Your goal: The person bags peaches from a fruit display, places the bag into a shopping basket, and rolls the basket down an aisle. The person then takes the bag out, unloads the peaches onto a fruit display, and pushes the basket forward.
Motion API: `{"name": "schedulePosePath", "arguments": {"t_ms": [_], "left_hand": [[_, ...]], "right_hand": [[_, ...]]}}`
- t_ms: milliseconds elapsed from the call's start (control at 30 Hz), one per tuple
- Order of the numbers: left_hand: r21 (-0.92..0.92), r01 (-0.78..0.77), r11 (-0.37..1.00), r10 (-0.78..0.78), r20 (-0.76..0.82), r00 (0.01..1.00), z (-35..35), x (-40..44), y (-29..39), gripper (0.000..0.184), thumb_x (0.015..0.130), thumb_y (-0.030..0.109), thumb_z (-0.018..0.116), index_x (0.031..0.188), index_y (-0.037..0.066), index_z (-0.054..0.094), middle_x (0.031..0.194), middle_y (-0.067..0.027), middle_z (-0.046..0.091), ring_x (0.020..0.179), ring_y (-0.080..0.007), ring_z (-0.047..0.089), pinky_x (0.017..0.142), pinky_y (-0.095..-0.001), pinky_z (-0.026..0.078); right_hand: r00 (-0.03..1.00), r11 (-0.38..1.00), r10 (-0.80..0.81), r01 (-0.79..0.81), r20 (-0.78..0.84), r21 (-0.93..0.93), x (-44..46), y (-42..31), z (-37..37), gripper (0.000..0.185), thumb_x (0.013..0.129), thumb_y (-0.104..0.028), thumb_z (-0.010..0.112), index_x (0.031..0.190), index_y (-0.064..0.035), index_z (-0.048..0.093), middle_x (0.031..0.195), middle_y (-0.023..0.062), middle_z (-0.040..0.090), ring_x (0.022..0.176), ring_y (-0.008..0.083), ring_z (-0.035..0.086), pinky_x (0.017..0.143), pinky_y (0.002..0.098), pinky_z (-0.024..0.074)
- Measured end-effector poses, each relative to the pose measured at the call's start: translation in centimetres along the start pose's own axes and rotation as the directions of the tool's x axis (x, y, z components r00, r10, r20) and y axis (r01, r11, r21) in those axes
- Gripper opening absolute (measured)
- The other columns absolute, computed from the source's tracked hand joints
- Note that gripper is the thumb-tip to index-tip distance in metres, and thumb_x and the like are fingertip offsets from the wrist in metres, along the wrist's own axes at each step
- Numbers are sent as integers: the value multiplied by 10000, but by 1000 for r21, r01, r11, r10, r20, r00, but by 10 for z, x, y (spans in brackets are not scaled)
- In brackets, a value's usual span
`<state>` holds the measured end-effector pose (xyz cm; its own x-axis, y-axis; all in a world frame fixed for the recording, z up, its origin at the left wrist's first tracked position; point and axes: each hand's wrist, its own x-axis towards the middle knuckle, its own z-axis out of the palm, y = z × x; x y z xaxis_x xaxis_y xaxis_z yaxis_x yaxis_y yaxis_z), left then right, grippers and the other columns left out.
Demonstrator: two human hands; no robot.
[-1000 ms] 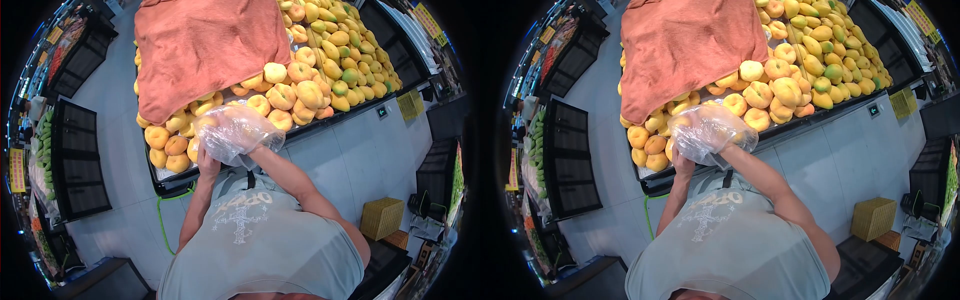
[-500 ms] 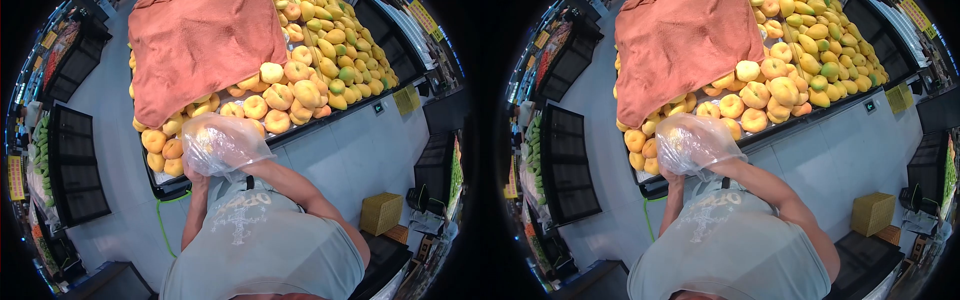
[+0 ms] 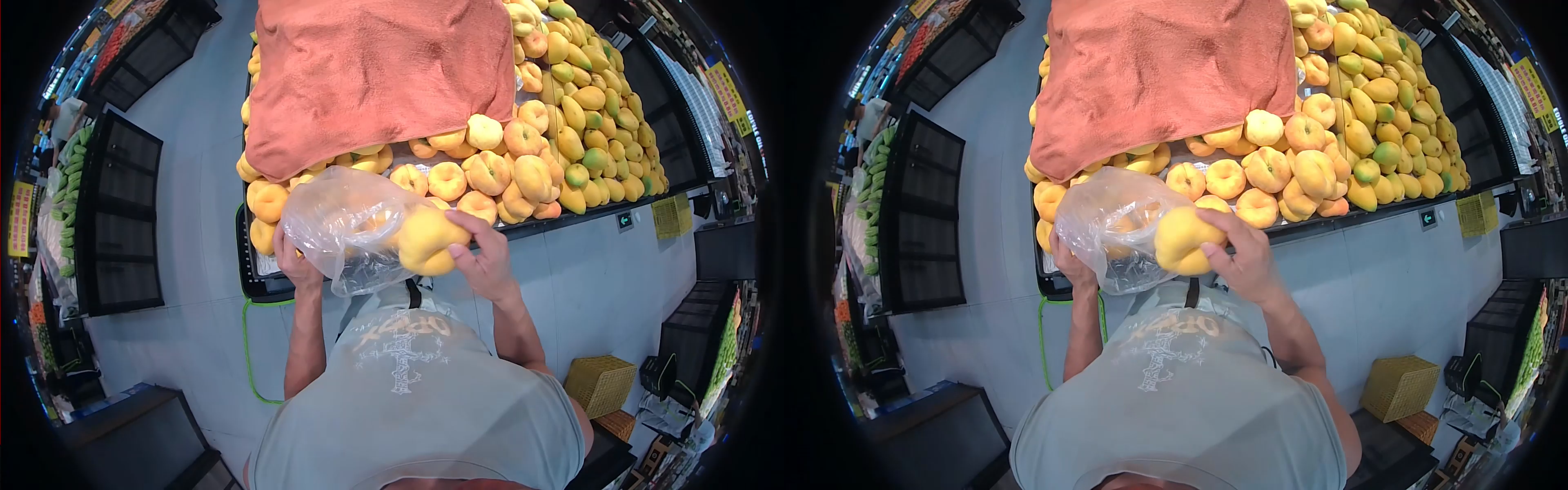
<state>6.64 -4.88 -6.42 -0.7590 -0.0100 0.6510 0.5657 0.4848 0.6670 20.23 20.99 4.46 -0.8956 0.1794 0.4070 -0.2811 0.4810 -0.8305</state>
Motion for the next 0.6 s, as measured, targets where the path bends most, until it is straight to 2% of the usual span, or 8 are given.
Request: {"name": "schedulePosePath", "arguments": {"t_ms": [67,100,167,233,367,500,533,600], "left_hand": [[23,24,999,-24,-4,1000,-5,-3,-4,422,679,80,769,1064,-34,640,1132,-181,589,1032,-321,584,878,-389,485],[68,-1,998,1,5,1000,-7,-7,-7,395,691,49,742,1062,-36,636,1138,-180,583,1031,-317,585,859,-381,493],[117,-21,993,20,8,1000,-5,-19,-9,370,703,17,715,1060,-38,632,1144,-178,577,1030,-312,586,840,-373,502],[22,258,966,-258,16,966,4,-31,-9,348,720,-55,644,1068,-44,622,1159,-179,562,1014,-306,593,793,-354,515],[40,154,987,-153,-16,988,1,-46,-9,349,732,-94,593,1077,-48,615,1169,-182,551,989,-305,602,756,-340,519],[-14,188,982,-188,-7,982,-10,-43,-3,328,741,-81,607,1067,-52,618,1145,-182,566,978,-309,606,796,-350,507],[-18,154,988,-154,0,988,-12,-41,-4,321,745,-78,610,1064,-52,619,1138,-178,571,978,-307,607,806,-350,504],[-17,112,994,-112,-3,994,-14,-37,1,315,746,-77,613,1060,-52,620,1127,-177,577,978,-307,606,811,-350,501]], "right_hand": [[974,999,-36,27,-223,-42,6,32,-3,364,863,-124,596,1206,-13,549,985,160,647,730,204,607,679,317,499],[976,999,-40,32,-215,-42,13,47,-5,364,863,-124,596,1206,-13,549,985,160,647,730,204,607,679,317,499],[933,990,120,-136,-338,-26,29,76,-12,366,883,-140,576,1225,-15,532,960,159,649,678,212,585,665,326,490],[935,969,174,-218,-308,-113,41,100,-19,364,890,-148,568,1227,-16,526,955,165,647,663,212,578,664,330,485],[932,901,305,-348,-194,-257,47,128,-13,344,905,-156,544,1222,-24,523,944,195,639,650,228,577,663,355,476],[959,906,227,-273,-173,-324,52,141,7,343,896,-163,575,1211,-35,529,939,206,626,716,302,594,695,396,481],[970,876,28,-140,-241,-462,54,146,10,292,885,-156,594,1151,-38,580,971,173,618,830,303,585,769,405,474],[964,799,-34,-133,-265,-587,55,146,8,256,880,-151,597,1111,-41,605,998,155,615,893,298,575,804,404,463]]}}
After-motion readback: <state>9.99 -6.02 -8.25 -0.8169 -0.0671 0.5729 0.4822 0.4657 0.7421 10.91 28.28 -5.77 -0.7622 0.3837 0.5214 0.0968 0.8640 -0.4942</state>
